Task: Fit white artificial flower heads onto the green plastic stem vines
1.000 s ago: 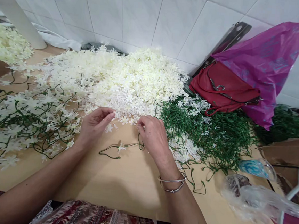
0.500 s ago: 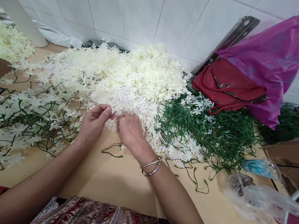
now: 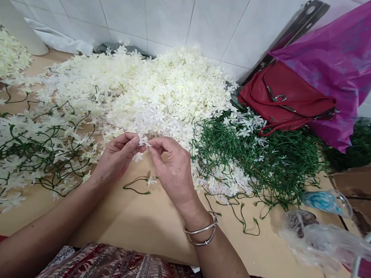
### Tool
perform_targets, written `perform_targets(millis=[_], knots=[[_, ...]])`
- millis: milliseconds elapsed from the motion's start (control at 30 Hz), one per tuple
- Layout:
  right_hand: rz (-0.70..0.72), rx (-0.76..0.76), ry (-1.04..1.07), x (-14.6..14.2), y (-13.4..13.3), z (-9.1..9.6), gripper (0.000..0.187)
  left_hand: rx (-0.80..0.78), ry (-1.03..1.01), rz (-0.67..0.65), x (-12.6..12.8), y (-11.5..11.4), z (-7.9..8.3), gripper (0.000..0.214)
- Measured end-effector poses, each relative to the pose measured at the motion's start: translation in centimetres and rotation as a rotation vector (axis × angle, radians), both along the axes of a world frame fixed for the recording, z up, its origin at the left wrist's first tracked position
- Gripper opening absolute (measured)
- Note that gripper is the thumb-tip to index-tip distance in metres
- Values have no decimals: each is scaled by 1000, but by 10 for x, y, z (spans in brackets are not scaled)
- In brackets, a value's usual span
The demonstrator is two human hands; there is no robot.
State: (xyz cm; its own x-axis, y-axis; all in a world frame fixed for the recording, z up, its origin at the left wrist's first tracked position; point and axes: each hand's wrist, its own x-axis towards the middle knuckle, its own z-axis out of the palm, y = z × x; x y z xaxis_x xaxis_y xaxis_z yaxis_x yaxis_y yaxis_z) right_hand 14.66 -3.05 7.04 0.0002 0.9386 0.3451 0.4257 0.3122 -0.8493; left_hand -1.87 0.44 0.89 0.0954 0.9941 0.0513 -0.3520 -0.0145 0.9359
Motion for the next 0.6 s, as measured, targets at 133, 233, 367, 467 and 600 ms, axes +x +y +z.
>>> perform_targets(millis=[133, 233, 367, 467, 600], knots=[[17, 35, 7, -4, 0, -4, 13, 79, 118, -53, -1, -2, 3, 26], [3, 90, -54, -7, -1, -4, 17, 106, 176, -31, -1, -4, 9, 27], [-19, 130, -196, -9, -3, -5, 20, 110, 171, -20, 1, -5, 11, 26], [-13, 128, -217, -10, -4, -7, 19, 115, 138, -22, 2, -4, 10, 27], [-62, 39, -84, -11, -3, -8, 15, 81, 129, -100, 0, -2, 9, 27]])
